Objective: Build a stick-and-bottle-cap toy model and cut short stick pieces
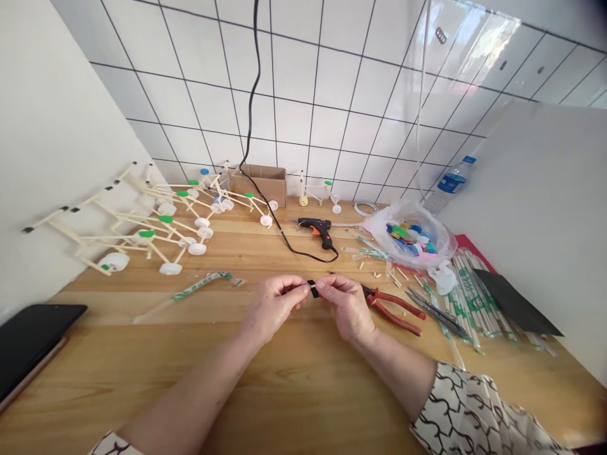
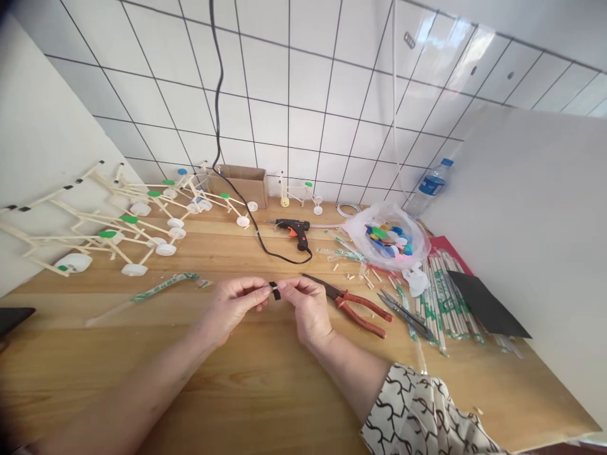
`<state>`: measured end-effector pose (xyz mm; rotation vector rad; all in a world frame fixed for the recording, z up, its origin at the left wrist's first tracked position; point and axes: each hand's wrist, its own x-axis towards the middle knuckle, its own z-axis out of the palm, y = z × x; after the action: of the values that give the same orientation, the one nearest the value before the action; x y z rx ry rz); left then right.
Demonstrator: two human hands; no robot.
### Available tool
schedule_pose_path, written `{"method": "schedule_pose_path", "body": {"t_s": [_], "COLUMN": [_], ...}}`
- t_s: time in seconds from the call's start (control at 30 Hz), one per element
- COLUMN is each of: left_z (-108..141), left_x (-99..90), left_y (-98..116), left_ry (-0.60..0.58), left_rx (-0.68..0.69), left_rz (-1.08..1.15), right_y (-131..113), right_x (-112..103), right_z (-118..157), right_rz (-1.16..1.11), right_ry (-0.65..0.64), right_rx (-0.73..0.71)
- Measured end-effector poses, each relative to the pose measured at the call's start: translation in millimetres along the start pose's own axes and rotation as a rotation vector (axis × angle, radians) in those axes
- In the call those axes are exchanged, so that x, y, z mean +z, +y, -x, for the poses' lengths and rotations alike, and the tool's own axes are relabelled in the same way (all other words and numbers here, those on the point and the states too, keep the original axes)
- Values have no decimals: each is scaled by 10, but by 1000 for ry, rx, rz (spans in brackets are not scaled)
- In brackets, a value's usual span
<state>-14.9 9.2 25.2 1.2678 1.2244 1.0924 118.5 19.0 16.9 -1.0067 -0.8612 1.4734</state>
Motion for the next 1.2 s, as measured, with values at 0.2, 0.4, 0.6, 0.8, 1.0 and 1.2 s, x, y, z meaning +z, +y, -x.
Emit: {"method": "schedule_pose_path", "body": {"t_s": [0.2, 0.4, 0.6, 0.8, 1.0, 1.2], "left_z": [-33, -77, 8, 70, 60, 44], "left_x": [-61, -24, 126, 233, 243, 227], "left_y": [-37, -62, 16, -86, -177, -203], "left_ry": [-38, 192, 226, 131, 214, 237], "left_rx": [5, -48, -233, -268, -247, -189], "left_rz": [-104, 173, 480, 625, 657, 601], "right_y": [-23, 1, 2, 43, 120, 109], "right_x": [-45, -48, -51, -36, -69, -58], "right_z": [-34, -50, -39, 39, 35, 40], "right_rz": [227, 154, -3, -40, -15, 16], "right_ry": [-72, 17, 90, 48, 36, -8], "right_rx": [-3, -17, 54, 88, 60, 32]}}
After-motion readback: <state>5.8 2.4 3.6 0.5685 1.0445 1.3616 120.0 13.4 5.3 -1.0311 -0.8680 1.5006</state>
